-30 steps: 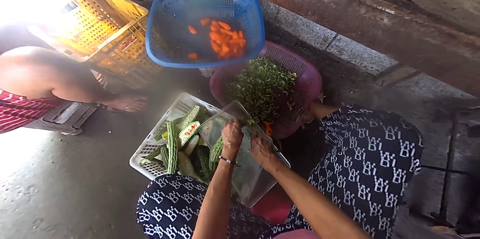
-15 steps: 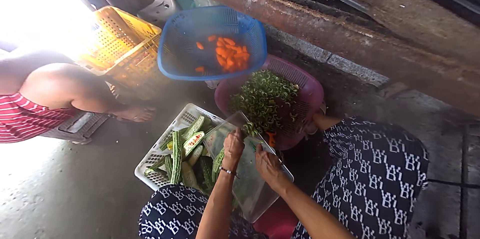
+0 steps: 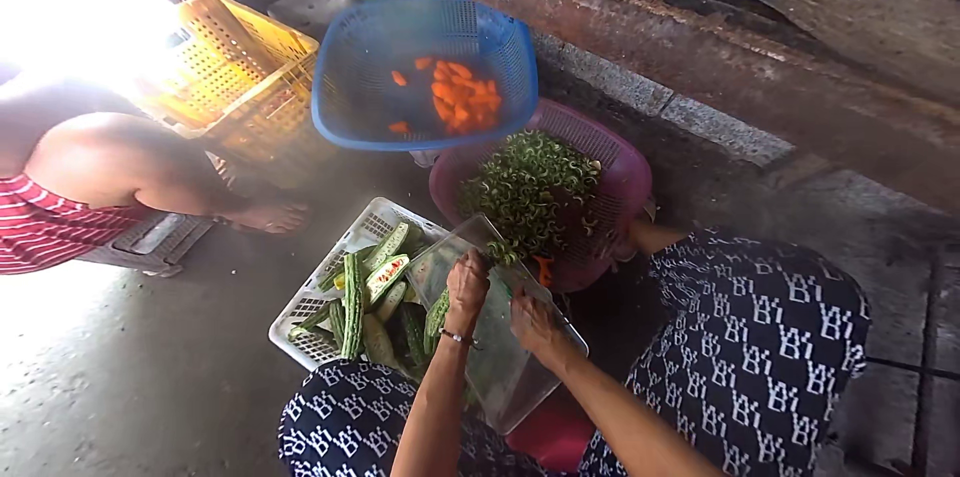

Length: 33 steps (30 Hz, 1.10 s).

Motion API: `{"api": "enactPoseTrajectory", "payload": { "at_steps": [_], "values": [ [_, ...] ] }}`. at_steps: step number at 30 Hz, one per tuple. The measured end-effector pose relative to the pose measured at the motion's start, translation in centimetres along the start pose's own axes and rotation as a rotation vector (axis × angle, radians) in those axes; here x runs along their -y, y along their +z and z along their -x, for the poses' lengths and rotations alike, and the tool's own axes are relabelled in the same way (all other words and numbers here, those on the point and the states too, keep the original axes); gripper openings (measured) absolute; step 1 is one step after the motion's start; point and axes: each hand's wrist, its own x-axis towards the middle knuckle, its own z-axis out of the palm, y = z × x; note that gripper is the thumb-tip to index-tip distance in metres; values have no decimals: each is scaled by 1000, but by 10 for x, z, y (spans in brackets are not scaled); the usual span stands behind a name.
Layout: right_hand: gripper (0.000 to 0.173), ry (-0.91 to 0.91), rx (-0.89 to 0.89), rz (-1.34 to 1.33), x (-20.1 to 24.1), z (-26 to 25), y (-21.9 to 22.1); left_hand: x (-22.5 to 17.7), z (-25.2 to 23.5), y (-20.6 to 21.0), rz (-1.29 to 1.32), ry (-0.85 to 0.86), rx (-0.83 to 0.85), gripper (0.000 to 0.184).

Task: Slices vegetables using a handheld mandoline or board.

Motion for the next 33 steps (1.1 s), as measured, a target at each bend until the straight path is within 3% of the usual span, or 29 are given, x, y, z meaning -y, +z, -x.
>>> {"api": "enactPoseTrajectory", "payload": {
  "at_steps": [4, 9, 23, 29, 33],
  "values": [
    [47, 22, 38, -17, -17, 24, 7, 3, -2, -1, -4, 6, 34, 43],
    [46, -11, -77, -47, -5, 34, -12, 1, -2, -1, -25, 27, 41, 39],
    [45, -44, -30, -45, 18, -22, -15, 5, -4, 2, -11, 39, 15, 41],
    [45, 19, 35, -22, -7, 16, 14, 5, -4, 0, -1, 9, 29, 39],
    [46, 23, -8, -54, -14, 33, 6, 4, -3, -2, -8, 25, 21, 40]
  ]
}}
